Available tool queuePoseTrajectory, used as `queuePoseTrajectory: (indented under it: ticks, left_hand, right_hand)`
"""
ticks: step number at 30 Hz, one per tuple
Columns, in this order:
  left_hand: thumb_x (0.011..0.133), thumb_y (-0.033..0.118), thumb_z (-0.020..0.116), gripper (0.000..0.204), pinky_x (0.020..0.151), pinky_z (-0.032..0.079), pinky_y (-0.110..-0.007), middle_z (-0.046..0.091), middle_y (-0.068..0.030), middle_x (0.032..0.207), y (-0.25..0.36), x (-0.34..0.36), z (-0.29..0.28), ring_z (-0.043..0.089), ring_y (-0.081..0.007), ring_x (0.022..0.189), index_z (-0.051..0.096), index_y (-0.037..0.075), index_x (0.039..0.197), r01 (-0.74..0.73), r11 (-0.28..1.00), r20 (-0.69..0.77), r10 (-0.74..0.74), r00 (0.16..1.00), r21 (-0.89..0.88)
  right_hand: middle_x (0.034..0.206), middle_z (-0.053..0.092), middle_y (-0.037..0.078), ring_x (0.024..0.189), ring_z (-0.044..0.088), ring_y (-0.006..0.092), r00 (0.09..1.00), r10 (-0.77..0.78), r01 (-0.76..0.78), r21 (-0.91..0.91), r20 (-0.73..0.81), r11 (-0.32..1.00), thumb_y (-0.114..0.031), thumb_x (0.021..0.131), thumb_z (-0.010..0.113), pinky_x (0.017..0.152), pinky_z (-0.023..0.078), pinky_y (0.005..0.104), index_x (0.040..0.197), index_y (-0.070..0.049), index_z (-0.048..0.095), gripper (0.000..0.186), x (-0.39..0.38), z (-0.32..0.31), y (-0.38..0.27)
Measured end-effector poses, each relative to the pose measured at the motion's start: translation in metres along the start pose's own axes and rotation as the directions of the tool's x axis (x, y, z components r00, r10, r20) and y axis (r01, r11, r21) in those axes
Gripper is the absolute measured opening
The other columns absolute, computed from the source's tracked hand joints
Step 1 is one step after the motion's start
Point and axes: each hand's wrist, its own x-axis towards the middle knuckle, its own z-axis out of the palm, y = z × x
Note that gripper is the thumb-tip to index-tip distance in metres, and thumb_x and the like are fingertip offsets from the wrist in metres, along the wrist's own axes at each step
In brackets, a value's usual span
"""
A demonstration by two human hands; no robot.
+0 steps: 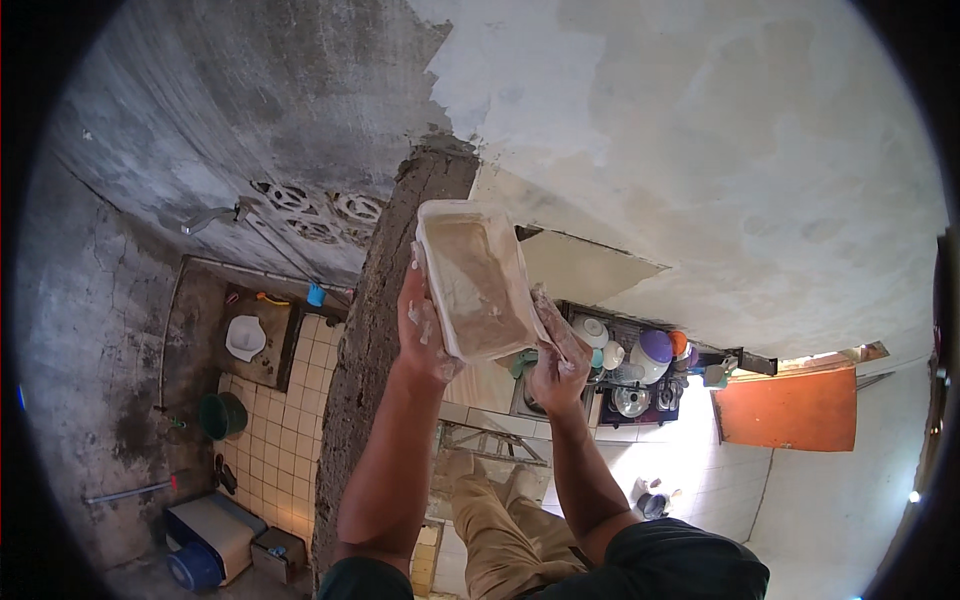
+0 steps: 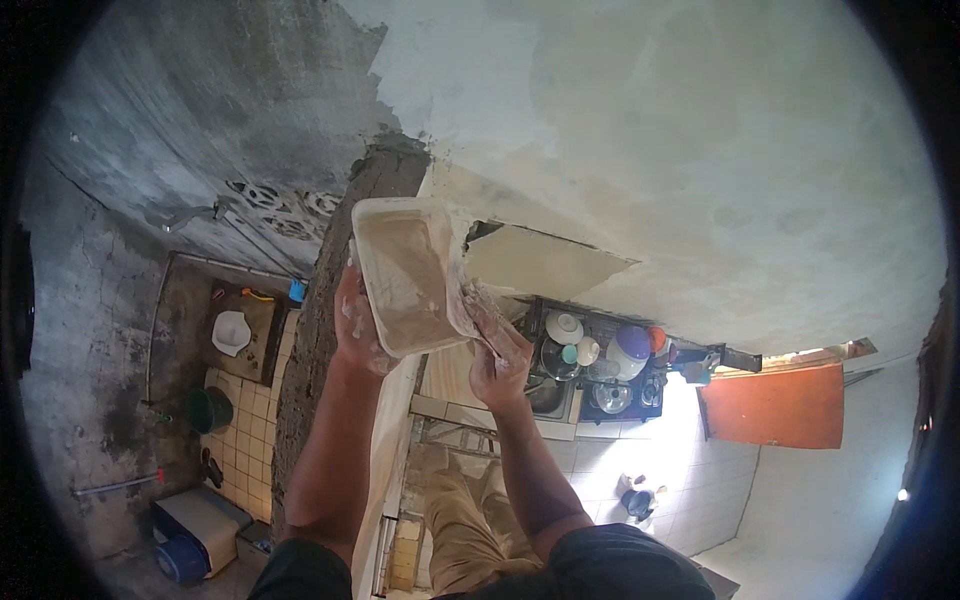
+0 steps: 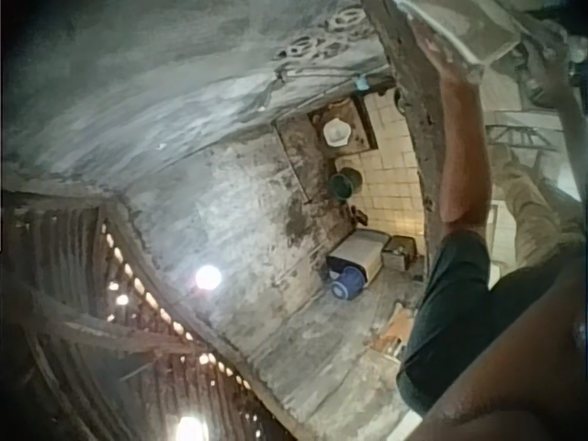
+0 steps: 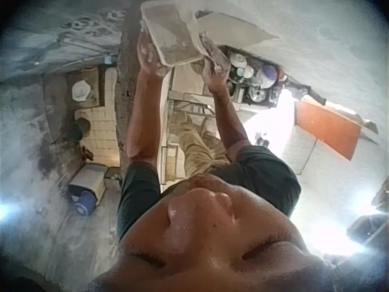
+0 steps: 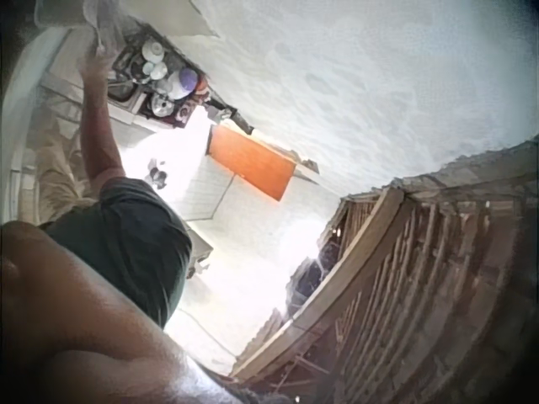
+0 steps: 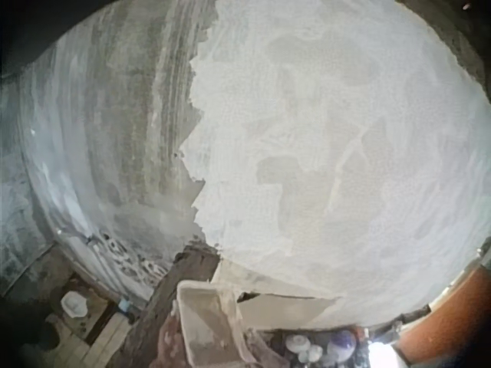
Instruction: Applying plaster paste to a wall using a spatula.
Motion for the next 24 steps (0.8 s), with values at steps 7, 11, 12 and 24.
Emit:
queuePoseTrajectory:
  ticks: [7, 11, 12, 24]
  left_hand:
    - [0.094, 0.045, 0.045, 0.063, 0.096, 0.045, -0.040, 0.047, -0.0111, 0.131, 0.025, 0.010, 0.021, 0.051, -0.0238, 0.117, 0.030, 0.004, 0.140, 0.208, 0.943, -0.129, -0.247, 0.960, -0.259]
    - [0.096, 0.041, 0.041, 0.058, 0.094, 0.047, -0.040, 0.047, -0.0114, 0.133, 0.014, 0.007, 0.011, 0.052, -0.0245, 0.117, 0.032, 0.004, 0.139, -0.072, 0.997, 0.001, 0.072, 0.997, 0.029]
    - [0.097, 0.034, 0.038, 0.053, 0.095, 0.047, -0.041, 0.046, -0.0121, 0.135, 0.014, 0.007, 0.015, 0.052, -0.0247, 0.117, 0.033, 0.003, 0.139, -0.289, 0.953, 0.122, 0.277, 0.953, 0.089]
    - [0.096, 0.048, 0.036, 0.061, 0.102, 0.039, -0.040, 0.040, -0.0105, 0.140, 0.026, 0.015, 0.029, 0.044, -0.0259, 0.125, 0.029, 0.011, 0.144, 0.293, 0.943, -0.270, -0.326, 0.906, -0.158]
  right_hand:
    - [0.119, 0.059, 0.024, 0.115, 0.056, 0.0388, 0.975, 0.045, 0.016, -0.271, 0.218, 0.962, 0.010, 0.085, 0.041, 0.096, 0.045, 0.0427, 0.120, 0.002, 0.057, 0.039, -0.006, -0.024, 0.015]
    - [0.116, 0.061, 0.021, 0.107, 0.061, 0.0351, 0.937, 0.218, -0.095, -0.399, 0.275, 0.912, 0.007, 0.088, 0.040, 0.092, 0.049, 0.0403, 0.121, 0.004, 0.054, 0.036, -0.002, -0.043, 0.009]
    - [0.116, 0.061, 0.021, 0.107, 0.061, 0.0351, 0.938, 0.219, -0.098, -0.401, 0.268, 0.911, 0.007, 0.088, 0.040, 0.092, 0.049, 0.0403, 0.121, 0.004, 0.054, 0.036, -0.001, -0.048, 0.008]
    - [0.088, 0.060, 0.004, 0.074, 0.056, 0.0065, 0.677, 0.732, -0.630, 0.456, -0.073, 0.628, -0.012, 0.089, 0.057, 0.053, 0.048, 0.0225, 0.100, -0.001, 0.058, 0.016, 0.058, -0.052, -0.052]
